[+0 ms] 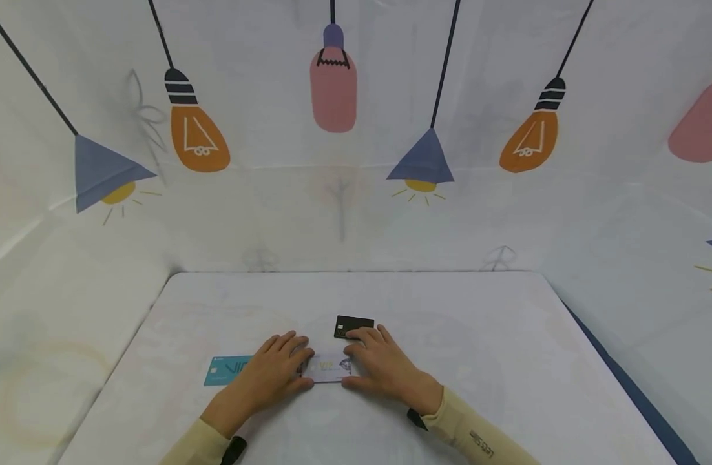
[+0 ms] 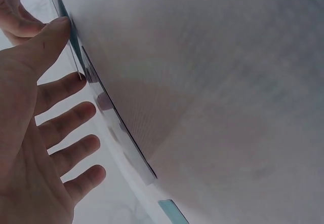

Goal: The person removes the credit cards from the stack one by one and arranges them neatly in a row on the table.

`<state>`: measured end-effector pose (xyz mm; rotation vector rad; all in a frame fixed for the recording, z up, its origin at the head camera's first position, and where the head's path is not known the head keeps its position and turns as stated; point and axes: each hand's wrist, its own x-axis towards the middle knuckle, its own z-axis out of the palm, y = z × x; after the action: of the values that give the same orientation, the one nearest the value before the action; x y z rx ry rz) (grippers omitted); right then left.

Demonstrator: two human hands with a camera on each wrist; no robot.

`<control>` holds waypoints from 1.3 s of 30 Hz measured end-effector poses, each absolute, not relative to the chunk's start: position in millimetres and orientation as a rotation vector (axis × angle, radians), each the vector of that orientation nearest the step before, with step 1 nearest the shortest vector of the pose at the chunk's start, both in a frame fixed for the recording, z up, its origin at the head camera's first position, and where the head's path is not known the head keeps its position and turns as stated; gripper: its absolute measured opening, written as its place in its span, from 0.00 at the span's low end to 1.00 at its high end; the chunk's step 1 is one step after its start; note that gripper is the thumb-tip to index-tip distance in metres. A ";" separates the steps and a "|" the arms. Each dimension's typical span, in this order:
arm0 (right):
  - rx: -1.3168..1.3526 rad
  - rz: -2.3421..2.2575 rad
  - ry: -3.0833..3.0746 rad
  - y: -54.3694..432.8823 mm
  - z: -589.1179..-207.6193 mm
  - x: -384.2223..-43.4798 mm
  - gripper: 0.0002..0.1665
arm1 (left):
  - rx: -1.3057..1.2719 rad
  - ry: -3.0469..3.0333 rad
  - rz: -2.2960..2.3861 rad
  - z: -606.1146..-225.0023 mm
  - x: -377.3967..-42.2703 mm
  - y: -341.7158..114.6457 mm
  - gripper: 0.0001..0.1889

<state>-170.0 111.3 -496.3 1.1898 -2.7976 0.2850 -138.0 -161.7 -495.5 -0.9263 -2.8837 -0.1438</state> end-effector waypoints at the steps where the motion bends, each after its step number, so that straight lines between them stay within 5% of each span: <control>1: 1.189 0.284 -2.795 110.9 -496.8 -170.1 0.33 | -0.928 -2.882 -0.151 -495.9 -137.9 -162.1 0.30; 39: 1.156 0.206 -2.792 106.4 -502.1 -169.1 0.34 | -0.927 -2.899 -0.223 -497.3 -136.9 -167.2 0.30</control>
<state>-169.1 106.4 -502.1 1.1559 -2.7918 0.2060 -136.9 -167.2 -497.3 -0.9274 -2.8991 -0.2229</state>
